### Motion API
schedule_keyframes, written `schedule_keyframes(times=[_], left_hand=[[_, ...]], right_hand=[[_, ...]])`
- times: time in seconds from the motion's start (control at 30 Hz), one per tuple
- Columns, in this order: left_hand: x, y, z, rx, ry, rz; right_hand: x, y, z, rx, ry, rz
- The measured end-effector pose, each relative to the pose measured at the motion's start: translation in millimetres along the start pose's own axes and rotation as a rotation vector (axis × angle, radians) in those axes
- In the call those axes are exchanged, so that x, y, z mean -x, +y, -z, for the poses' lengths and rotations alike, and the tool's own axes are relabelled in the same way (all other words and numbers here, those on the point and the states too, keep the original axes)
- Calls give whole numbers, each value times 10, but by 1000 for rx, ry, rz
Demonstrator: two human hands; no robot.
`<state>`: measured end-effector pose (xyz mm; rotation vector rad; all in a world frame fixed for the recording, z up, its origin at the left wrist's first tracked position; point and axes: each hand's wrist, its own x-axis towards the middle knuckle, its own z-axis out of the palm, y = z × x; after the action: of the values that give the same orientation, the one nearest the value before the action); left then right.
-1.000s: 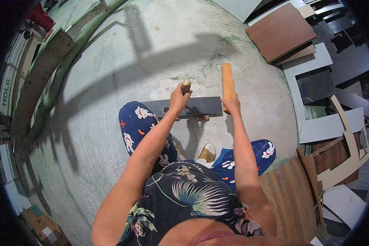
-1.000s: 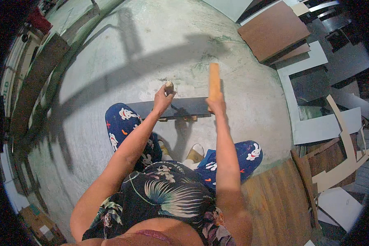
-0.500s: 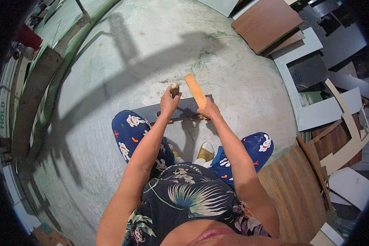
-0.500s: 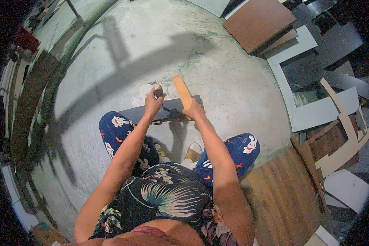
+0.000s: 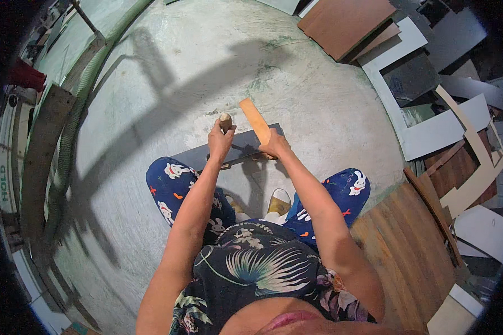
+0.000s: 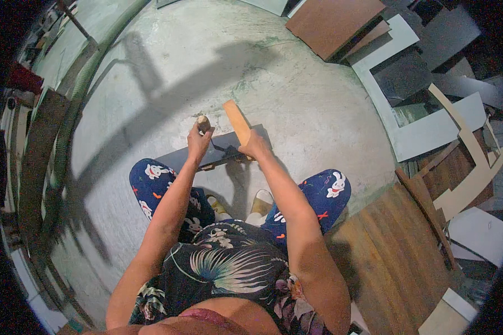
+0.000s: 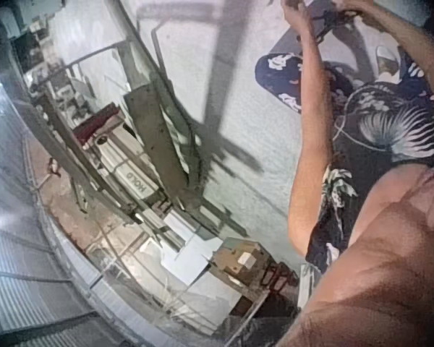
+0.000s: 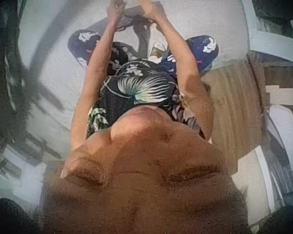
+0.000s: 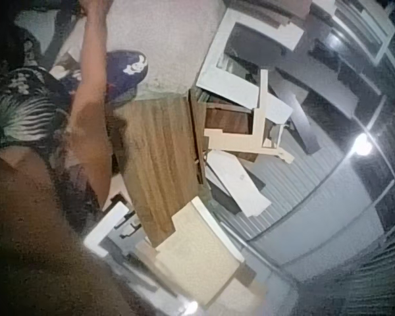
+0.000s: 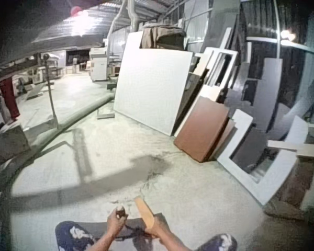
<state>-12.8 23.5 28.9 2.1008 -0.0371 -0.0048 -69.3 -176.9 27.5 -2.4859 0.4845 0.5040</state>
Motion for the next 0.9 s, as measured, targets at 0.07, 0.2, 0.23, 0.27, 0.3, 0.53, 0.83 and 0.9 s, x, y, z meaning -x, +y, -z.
schedule_keyframes(times=[0.07,0.2,0.23,0.27,0.3,0.53,0.83,0.9], left_hand=[[23,40,7,22,25,-50],[29,85,18,42,14,-44],[26,82,21,31,7,-31],[33,81,21,20,-2,-17],[34,81,20,19,-5,-19],[44,83,9,54,12,-26],[36,147,-2,21,-5,-37],[32,115,13,19,-7,-20]], right_hand=[[1,12,1,6,-7,3],[-22,25,0,24,9,-14],[-21,22,8,8,-9,-19],[-13,28,8,-8,-28,-25],[-14,27,7,-10,-26,-27],[-29,66,-41,-16,3,5],[-75,129,-57,-13,4,-33],[-59,105,-36,-15,4,-30]])
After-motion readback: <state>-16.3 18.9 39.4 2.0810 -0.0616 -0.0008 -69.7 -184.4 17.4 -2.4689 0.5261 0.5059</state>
